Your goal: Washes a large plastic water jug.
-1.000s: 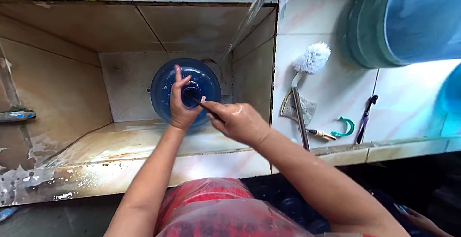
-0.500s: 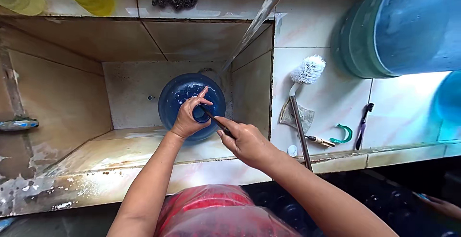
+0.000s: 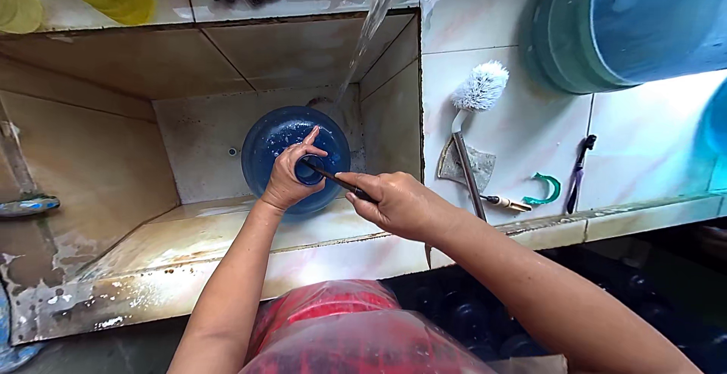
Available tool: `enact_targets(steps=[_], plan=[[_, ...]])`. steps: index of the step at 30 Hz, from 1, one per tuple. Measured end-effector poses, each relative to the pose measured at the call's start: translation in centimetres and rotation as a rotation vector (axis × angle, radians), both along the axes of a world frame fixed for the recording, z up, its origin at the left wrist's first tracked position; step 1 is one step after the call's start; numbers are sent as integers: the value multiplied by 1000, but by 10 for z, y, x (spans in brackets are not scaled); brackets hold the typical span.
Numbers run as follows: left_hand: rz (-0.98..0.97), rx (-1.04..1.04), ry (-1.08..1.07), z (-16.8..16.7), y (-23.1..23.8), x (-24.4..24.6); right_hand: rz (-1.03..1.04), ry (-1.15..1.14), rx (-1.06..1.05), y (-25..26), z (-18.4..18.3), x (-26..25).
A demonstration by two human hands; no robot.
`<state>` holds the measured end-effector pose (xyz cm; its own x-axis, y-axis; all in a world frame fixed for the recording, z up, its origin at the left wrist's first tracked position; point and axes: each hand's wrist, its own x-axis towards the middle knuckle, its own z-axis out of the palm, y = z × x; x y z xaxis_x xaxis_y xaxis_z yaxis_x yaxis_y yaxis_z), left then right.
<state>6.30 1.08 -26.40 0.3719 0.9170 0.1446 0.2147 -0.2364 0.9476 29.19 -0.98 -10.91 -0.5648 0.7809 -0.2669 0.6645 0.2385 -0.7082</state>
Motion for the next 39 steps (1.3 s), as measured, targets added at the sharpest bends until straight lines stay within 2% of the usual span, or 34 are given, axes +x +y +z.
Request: enact_targets(steps=[3, 6, 7, 9, 11, 12, 14, 16, 21, 23, 28, 33, 36, 39], plan=[[209, 86, -11, -9, -6, 7, -1, 100, 111, 1, -27, -5], [500, 172, 66, -15, -18, 24, -1, 71, 107, 0, -26, -14], [490, 175, 119, -12, -18, 23, -13, 32, 93, -3, -21, -15], [279, 107, 199, 4, -9, 10, -13, -62, 52, -3, -7, -15], [55, 4, 182, 19, 1, -2, 1, -115, 33, 1, -5, -17], [32, -19, 143, 21, -1, -2, -4, -106, 50, 0, -13, -18], [105, 6, 71, 14, -7, 5, -45, -50, 88, -1, -31, -20], [184, 61, 21, 5, -7, 14, -70, -23, 78, -2, -34, -18], [111, 59, 25, 4, -7, 15, -105, 16, -89, -4, 6, -2], [111, 50, 10, 1, -6, 16, -90, 58, -82, 1, 4, 4], [86, 40, -15, -1, -2, 12, -4, 146, 54, 1, -30, 11], [2, 39, -11, 2, 5, 4, 42, 9, -33, 7, 0, 8], [95, 48, -36, -5, 5, 2, 51, 61, 71, 13, -19, 1], [462, 193, 5, -19, -3, 19, 59, 73, 126, 17, -30, -12]])
